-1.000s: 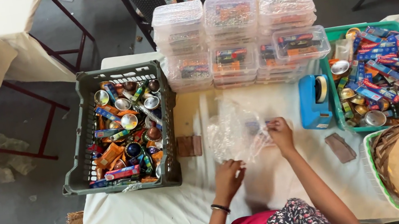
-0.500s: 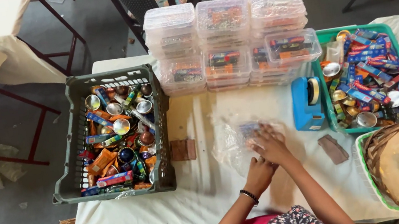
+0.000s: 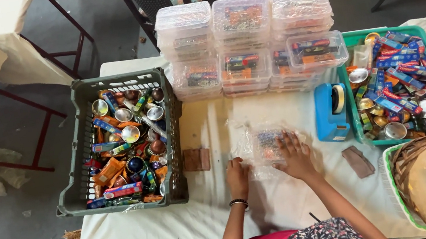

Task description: The person wraps small plastic containers filled with items in bubble wrap. They retrieve bubble wrap from a basket on the floor, place a container on the table, wrap it, and then place the wrapped item into a stack. The process is repeated for multiple containers.

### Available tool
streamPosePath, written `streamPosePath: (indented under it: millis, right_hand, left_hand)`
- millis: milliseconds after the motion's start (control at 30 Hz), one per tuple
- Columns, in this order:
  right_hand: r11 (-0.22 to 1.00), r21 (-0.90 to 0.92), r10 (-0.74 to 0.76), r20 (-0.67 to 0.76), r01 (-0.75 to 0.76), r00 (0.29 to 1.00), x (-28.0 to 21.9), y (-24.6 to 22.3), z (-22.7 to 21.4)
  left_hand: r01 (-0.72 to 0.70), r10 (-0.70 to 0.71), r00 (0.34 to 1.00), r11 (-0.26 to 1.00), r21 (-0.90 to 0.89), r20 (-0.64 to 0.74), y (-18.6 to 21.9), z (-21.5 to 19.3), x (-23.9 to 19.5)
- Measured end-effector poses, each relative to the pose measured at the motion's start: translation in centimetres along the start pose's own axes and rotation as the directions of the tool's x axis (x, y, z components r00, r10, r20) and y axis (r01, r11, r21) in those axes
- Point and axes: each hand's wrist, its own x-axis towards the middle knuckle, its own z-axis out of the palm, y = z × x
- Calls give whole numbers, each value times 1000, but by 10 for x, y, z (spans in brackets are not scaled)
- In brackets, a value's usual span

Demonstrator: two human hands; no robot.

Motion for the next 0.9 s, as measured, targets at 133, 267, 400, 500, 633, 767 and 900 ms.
streamPosePath:
  millis: [133,267,400,500,633,767,900]
  right_hand:
    - [1000,12,10,12,-10,1000,-1,-5,-11]
    - [999,14,28,73,-29,997,-6,-13,-28]
    - [999,42,31,83,-35,996,-6,-17,-36]
    - [998,51,30,69,-34,997,-7,-16,-33]
    - [999,41,23,63,-25,998,-5,-14,-31]
    - [999,19,32,126,-35,991,-6,-18,-42]
    - [999,40,19,120,-24,993,-8,-17,-44]
  left_hand:
    - [61,-65,997,989,-134,-29,-28,13,7]
    - [6,-17,987,998,-65,-157,-32,2,9]
    - [54,-104,942,985,-161,-320,-61,7,14]
    - [217,-438,839,813,-540,-323,-80,20,16]
    - [234,-678,735,261,-937,-5,-106,48,15]
    - [373,-655,728,128,-919,204,-29,0,10]
    - [454,-614,778,405,-794,131,-69,17,0]
